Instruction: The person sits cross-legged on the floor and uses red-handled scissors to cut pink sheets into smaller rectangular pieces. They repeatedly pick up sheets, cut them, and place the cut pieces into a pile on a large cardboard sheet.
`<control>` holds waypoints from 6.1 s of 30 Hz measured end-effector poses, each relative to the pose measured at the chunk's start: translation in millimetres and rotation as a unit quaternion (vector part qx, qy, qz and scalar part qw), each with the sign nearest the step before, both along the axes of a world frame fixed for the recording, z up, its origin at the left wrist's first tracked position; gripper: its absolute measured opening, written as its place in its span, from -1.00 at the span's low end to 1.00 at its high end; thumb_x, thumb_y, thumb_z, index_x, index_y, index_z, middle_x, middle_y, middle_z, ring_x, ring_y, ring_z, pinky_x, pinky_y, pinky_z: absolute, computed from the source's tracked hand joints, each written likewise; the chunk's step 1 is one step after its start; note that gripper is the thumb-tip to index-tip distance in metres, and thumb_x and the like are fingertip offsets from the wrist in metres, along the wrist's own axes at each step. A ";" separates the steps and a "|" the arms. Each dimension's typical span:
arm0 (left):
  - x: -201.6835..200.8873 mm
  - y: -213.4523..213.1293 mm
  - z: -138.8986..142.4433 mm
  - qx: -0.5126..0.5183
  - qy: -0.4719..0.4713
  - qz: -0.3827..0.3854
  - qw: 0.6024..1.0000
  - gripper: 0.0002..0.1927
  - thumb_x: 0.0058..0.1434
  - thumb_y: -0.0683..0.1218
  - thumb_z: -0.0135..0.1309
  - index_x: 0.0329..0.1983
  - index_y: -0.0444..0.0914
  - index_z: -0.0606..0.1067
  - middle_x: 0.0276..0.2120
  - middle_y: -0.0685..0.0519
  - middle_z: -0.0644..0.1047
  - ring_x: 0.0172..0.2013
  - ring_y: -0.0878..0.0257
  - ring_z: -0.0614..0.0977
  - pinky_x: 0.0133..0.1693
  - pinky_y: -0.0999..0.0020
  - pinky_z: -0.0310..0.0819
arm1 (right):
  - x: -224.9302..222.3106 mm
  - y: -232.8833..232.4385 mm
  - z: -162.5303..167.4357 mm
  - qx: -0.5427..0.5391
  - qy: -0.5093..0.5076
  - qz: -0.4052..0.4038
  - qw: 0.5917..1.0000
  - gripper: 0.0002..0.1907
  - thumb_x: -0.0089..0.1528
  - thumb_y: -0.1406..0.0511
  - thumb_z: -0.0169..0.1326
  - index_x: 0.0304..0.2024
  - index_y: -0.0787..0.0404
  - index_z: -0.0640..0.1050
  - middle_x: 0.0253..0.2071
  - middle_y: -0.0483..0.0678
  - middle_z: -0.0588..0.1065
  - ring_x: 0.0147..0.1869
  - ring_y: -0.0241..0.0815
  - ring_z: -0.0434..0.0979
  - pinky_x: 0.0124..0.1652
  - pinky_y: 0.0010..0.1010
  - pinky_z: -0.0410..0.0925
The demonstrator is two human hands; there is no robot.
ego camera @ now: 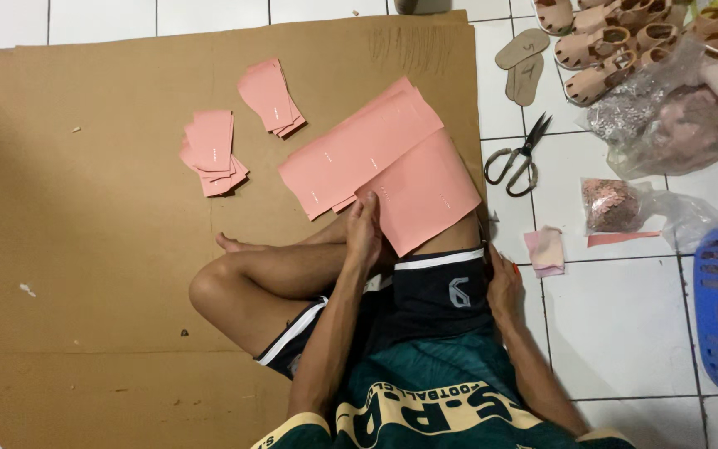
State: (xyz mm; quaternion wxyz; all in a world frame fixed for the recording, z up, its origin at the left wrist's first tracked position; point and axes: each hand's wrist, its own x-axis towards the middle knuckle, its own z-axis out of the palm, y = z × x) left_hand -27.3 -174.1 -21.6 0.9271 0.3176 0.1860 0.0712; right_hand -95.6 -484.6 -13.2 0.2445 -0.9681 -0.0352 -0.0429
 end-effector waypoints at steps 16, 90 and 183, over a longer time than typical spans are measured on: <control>0.9 -20.0 29.9 -0.024 0.038 -0.076 0.996 -0.58 0.34 -0.13 0.08 0.18 -0.44 0.37 0.08 -0.07 0.54 0.10 0.22 0.56 0.19 0.32 0.42 | 132.8 -4.1 68.2 0.219 -0.172 0.005 0.961 -0.77 0.41 0.44 0.10 0.11 0.28 0.60 0.03 0.12 0.58 0.02 -0.03 0.65 0.02 -0.30 0.54; -3.8 18.6 -6.1 -0.168 0.029 -0.164 0.972 -0.28 0.43 0.32 -0.25 0.38 -0.30 0.26 0.17 -0.14 0.49 0.12 0.07 0.58 0.10 0.15 0.57 | 121.6 208.9 79.8 -0.003 -0.133 0.365 0.922 -0.67 0.18 0.47 0.07 0.02 0.38 0.52 0.00 0.13 0.49 0.15 0.09 0.49 0.10 -0.19 0.39; -54.8 42.9 132.4 0.154 0.022 -0.054 0.986 -0.74 0.21 -0.27 0.24 -0.05 -0.47 0.54 -0.18 -0.07 0.64 -0.22 0.23 0.66 -0.18 0.35 0.62 | 24.6 158.6 135.0 0.370 0.322 0.134 0.861 -0.42 0.26 -0.13 0.04 -0.37 0.28 0.51 -0.63 -0.16 0.41 -0.63 -0.39 0.43 -0.60 -0.53 0.34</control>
